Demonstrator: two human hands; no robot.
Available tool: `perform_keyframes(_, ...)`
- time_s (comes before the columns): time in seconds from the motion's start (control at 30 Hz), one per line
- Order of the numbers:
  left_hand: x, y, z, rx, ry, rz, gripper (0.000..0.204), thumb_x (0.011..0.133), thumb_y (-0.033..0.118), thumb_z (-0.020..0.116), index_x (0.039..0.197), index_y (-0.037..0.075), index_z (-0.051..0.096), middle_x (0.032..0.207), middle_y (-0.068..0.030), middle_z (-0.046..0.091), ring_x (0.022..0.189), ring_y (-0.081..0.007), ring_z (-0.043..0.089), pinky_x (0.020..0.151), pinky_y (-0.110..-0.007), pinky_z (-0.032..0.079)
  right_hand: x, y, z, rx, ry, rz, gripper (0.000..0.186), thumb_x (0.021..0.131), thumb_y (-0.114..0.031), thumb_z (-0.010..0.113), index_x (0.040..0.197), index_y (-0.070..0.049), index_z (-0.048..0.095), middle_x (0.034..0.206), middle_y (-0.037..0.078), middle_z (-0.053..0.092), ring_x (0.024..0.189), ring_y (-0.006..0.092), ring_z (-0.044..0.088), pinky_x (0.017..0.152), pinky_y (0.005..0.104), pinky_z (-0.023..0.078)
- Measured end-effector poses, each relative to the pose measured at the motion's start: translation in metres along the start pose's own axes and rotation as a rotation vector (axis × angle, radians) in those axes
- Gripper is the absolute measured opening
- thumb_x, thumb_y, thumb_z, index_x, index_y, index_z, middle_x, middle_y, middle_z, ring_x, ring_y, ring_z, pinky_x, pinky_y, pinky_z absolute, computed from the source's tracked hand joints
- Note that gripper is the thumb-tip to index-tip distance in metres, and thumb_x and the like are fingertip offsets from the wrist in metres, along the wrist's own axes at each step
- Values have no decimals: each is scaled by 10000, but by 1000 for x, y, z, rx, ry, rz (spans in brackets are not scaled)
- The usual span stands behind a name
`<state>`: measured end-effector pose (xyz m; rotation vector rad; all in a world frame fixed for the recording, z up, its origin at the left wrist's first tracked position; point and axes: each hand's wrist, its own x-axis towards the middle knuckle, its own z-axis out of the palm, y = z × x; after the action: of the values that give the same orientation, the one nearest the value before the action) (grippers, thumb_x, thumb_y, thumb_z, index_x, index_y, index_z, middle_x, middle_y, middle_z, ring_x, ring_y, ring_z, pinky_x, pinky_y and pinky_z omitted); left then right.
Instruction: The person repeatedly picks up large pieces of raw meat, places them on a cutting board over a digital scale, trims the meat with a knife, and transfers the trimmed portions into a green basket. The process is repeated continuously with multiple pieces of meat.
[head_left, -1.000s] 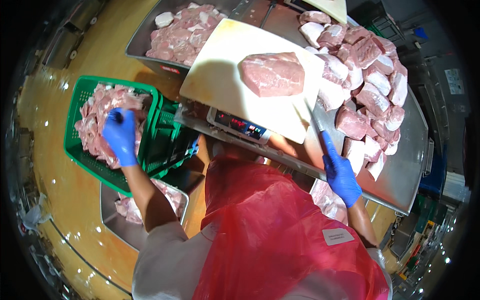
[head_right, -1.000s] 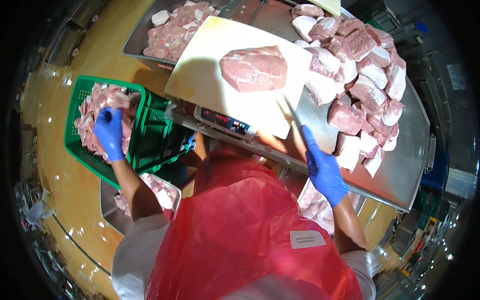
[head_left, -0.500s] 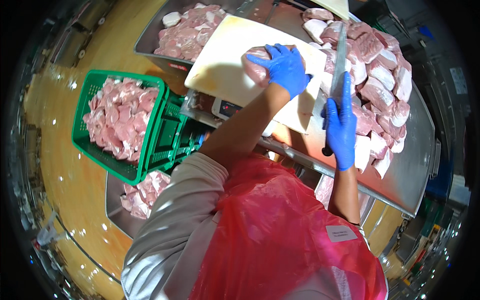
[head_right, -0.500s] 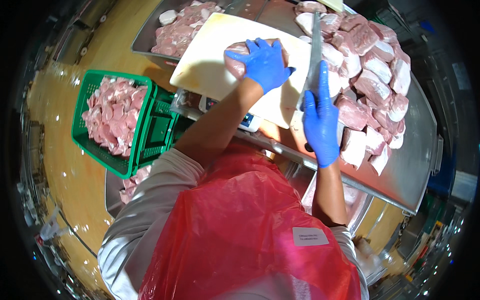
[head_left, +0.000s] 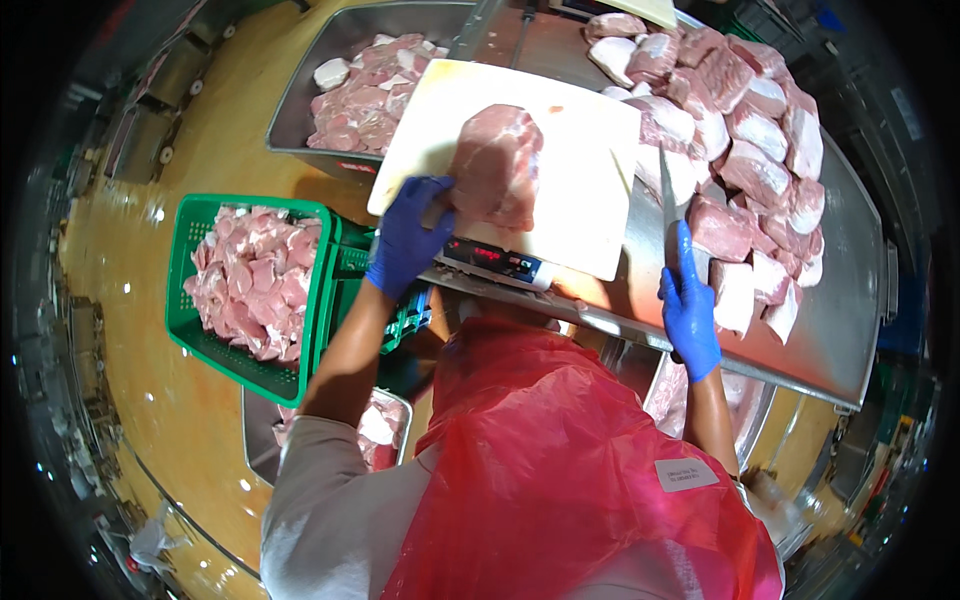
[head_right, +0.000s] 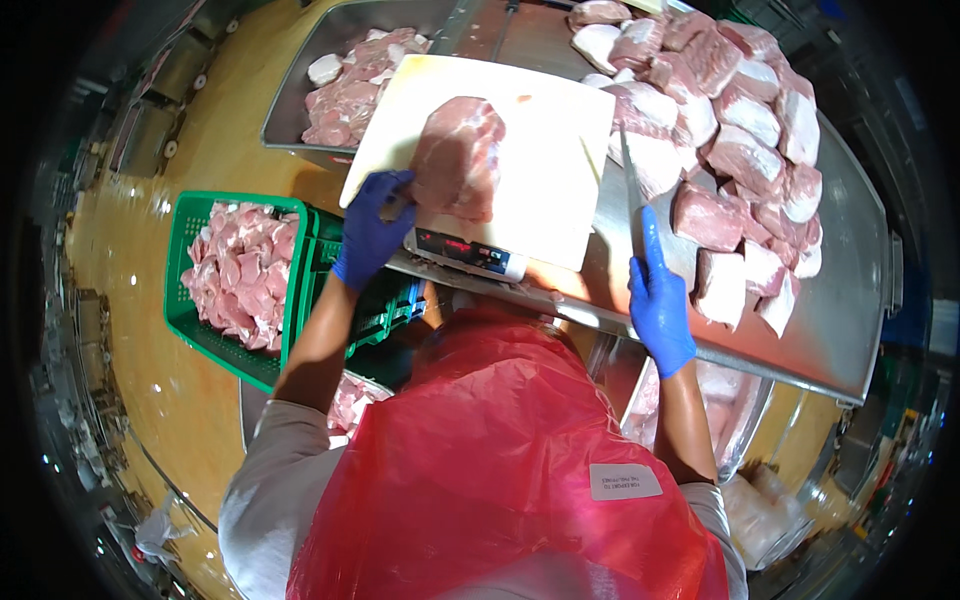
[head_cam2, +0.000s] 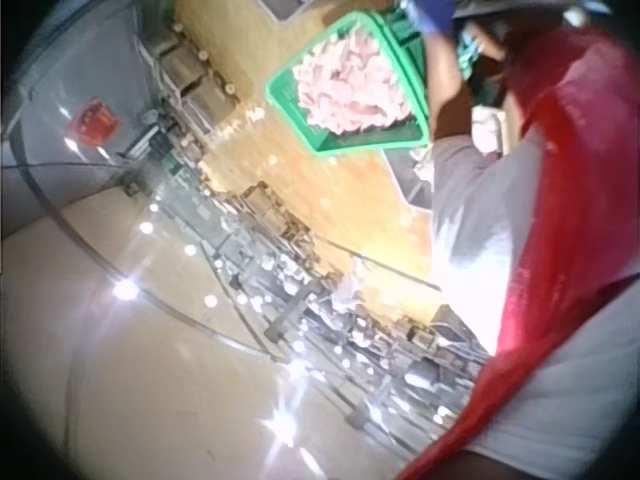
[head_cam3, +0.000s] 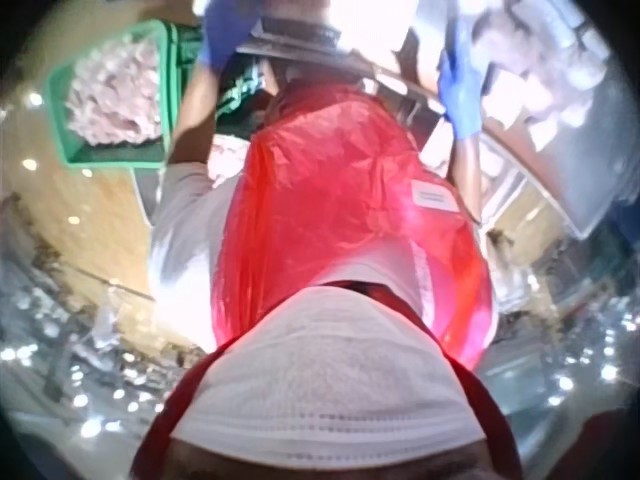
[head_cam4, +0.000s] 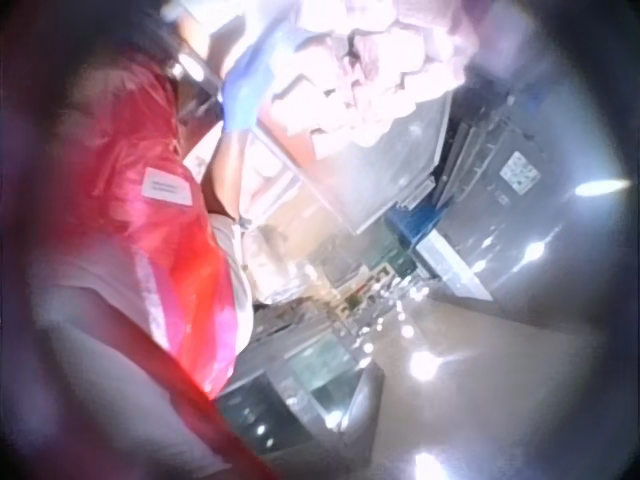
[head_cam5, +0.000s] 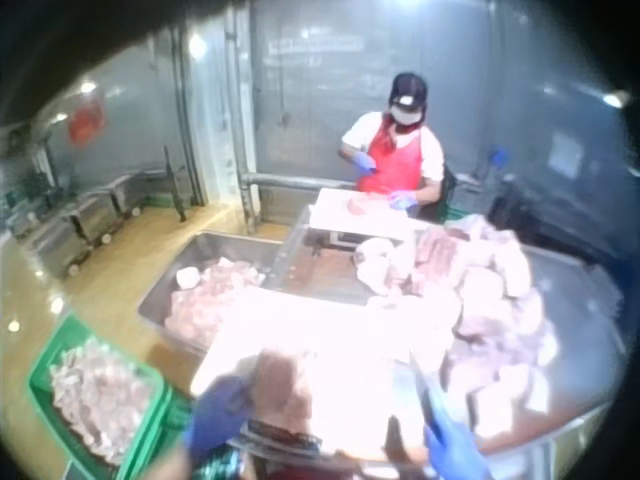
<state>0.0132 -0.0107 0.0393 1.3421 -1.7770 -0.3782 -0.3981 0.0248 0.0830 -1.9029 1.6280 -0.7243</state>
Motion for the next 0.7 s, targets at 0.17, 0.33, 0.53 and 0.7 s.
perform_keyframes(0.17, -12, 47, 21, -19, 140, -178, 624, 755, 165, 798, 1325, 35, 579, 1253, -185, 577, 1159, -352, 576, 951, -427, 495, 29, -40, 24, -57, -204, -240, 662, 985, -55, 533, 1587, -211, 307, 906, 304, 632, 759, 448, 631, 704, 462, 504)
perform_keyframes(0.33, 12, 74, 69, 155, 223, -230, 727, 711, 216, 812, 1347, 11, 527, 1295, -287, 503, 1219, -427, 507, 1003, -512, 437, 75, -83, 50, -54, -249, -320, 645, 999, -108, 526, 1591, -210, 291, 1011, 319, 652, 899, 514, 637, 774, 525, 504)
perform_keyframes(0.53, 62, -30, 27, -133, 94, 229, 623, 705, 221, 802, 1249, 1, 591, 1155, -212, 585, 1093, -399, 569, 976, -457, 467, 100, -105, 59, -46, -163, -404, 678, 993, -82, 550, 1600, -216, 280, 787, 213, 655, 660, 319, 651, 698, 429, 526)
perform_keyframes(0.7, 26, 15, 31, -3, 173, -339, 479, 733, 171, 790, 1167, 49, 628, 1109, -173, 637, 984, -340, 635, 891, -452, 521, 89, -87, 68, -136, -250, -337, 692, 979, -73, 535, 1596, -250, 275, 930, 312, 669, 851, 477, 677, 773, 523, 522)
